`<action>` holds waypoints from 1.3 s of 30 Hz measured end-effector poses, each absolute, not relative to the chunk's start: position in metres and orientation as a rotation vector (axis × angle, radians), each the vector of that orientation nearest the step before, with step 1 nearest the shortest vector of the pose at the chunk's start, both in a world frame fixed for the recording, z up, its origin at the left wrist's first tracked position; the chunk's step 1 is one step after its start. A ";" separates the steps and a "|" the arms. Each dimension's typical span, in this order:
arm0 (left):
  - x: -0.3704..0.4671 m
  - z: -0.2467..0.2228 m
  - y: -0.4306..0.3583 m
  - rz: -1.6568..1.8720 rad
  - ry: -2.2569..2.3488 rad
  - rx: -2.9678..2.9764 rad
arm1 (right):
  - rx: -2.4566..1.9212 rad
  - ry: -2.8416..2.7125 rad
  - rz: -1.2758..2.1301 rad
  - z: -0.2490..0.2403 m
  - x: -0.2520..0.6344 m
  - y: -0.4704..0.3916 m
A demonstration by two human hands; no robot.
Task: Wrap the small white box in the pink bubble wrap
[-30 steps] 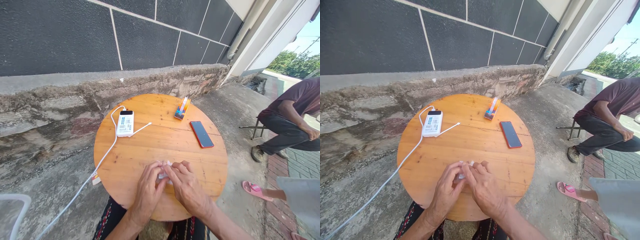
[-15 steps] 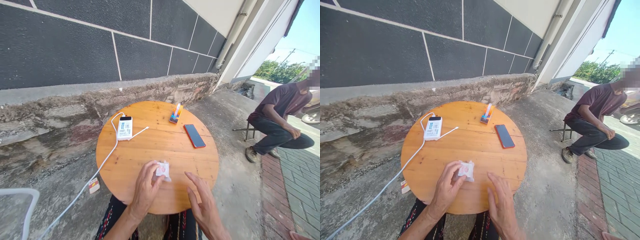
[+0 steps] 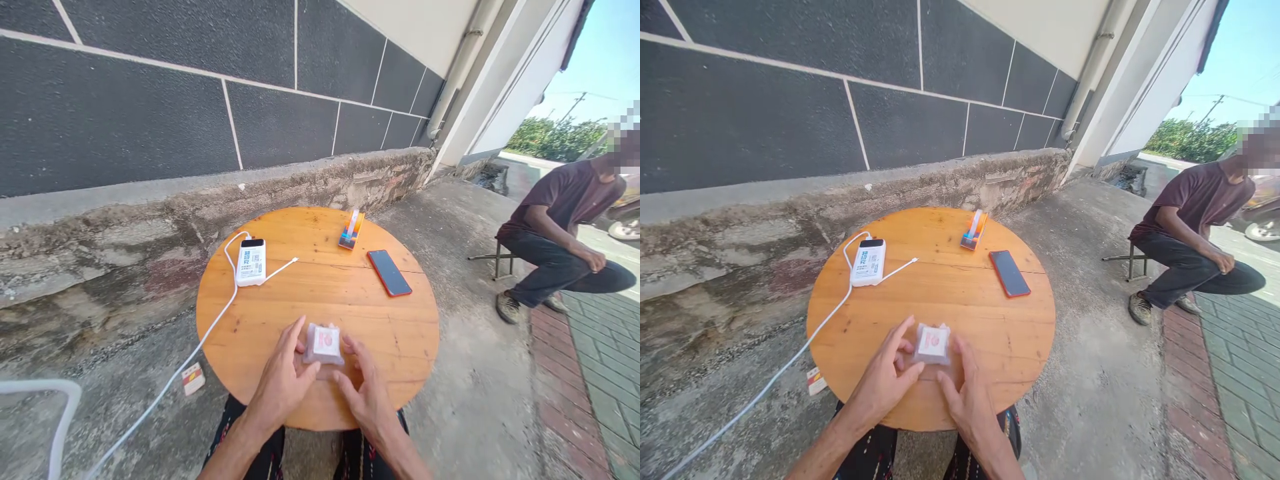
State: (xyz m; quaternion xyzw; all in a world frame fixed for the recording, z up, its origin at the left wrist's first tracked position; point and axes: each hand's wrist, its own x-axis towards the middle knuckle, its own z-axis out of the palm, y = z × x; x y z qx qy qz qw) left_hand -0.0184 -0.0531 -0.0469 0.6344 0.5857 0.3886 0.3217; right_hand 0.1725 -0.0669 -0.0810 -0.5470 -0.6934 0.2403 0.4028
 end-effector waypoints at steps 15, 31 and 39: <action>-0.004 -0.038 -0.028 1.106 1.536 1.662 | -1.355 -1.833 0.489 -0.074 0.184 -0.026; -0.006 -0.044 -0.034 1.042 1.443 1.554 | -1.310 -1.840 0.641 -0.065 0.196 -0.035; -0.022 -0.070 -0.036 1.069 1.435 1.345 | -1.423 -0.842 0.451 0.027 0.359 0.011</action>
